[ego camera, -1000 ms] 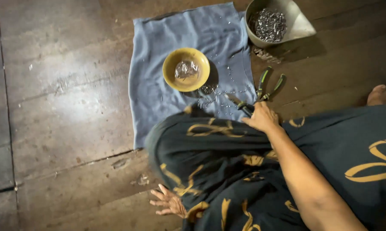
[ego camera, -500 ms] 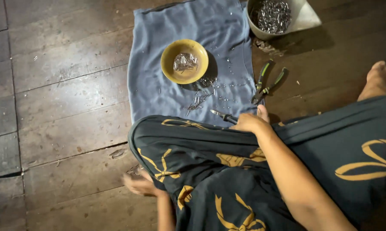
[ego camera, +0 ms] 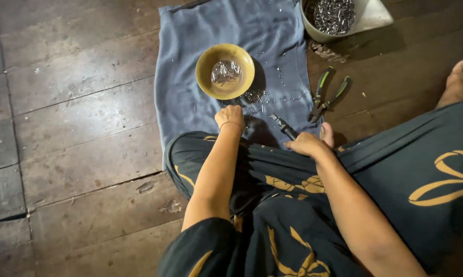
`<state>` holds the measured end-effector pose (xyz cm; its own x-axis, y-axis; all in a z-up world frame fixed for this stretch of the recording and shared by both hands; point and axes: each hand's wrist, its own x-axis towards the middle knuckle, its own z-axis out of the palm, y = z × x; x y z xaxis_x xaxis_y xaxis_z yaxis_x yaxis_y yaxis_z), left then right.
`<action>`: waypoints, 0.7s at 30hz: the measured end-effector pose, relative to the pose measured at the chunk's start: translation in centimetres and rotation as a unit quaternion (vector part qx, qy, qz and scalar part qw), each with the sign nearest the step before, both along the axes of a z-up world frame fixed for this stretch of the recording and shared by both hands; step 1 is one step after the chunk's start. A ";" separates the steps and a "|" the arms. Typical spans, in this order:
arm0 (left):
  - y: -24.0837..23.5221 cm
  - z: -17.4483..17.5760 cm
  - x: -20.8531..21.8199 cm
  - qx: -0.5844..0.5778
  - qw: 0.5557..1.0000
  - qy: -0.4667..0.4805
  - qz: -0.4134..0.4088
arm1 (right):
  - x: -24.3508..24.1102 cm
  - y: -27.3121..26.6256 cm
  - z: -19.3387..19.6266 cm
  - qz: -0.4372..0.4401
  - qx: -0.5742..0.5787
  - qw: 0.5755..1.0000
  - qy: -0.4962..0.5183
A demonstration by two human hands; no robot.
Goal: The person sits on the floor and uses pliers to cut small metal nails one by one. The cut pieces are placed into a yellow bowl, while the remaining nails are kept in a metal scoop. The person occasionally pauses to point or adjust the pile of nails.
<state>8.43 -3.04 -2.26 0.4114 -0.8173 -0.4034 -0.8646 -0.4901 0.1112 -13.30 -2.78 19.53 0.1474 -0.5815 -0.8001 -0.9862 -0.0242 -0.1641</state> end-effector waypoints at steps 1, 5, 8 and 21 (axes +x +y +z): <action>0.1 -0.2 0.0 0.012 1.000 -0.001 -0.007 | 0.3 0.2 1.0 0.001 -0.001 1.000 0.011; -0.2 -1.4 0.4 0.010 1.000 0.016 -0.020 | 0.3 -1.7 -5.5 -0.008 0.018 1.000 0.012; 0.4 3.1 0.4 0.051 0.996 0.065 -0.033 | -0.3 -2.9 -12.6 -0.013 0.042 0.999 0.000; 0.9 1.2 -0.1 -0.132 0.968 0.193 0.091 | -0.5 -6.9 -8.0 -0.111 -0.005 0.987 -0.116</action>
<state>8.33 -2.19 -1.09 0.4180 -0.8415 -0.3423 -0.6355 -0.5401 0.5518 -13.85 -9.69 11.52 0.1950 -0.6275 -0.7538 -0.9032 0.1847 -0.3874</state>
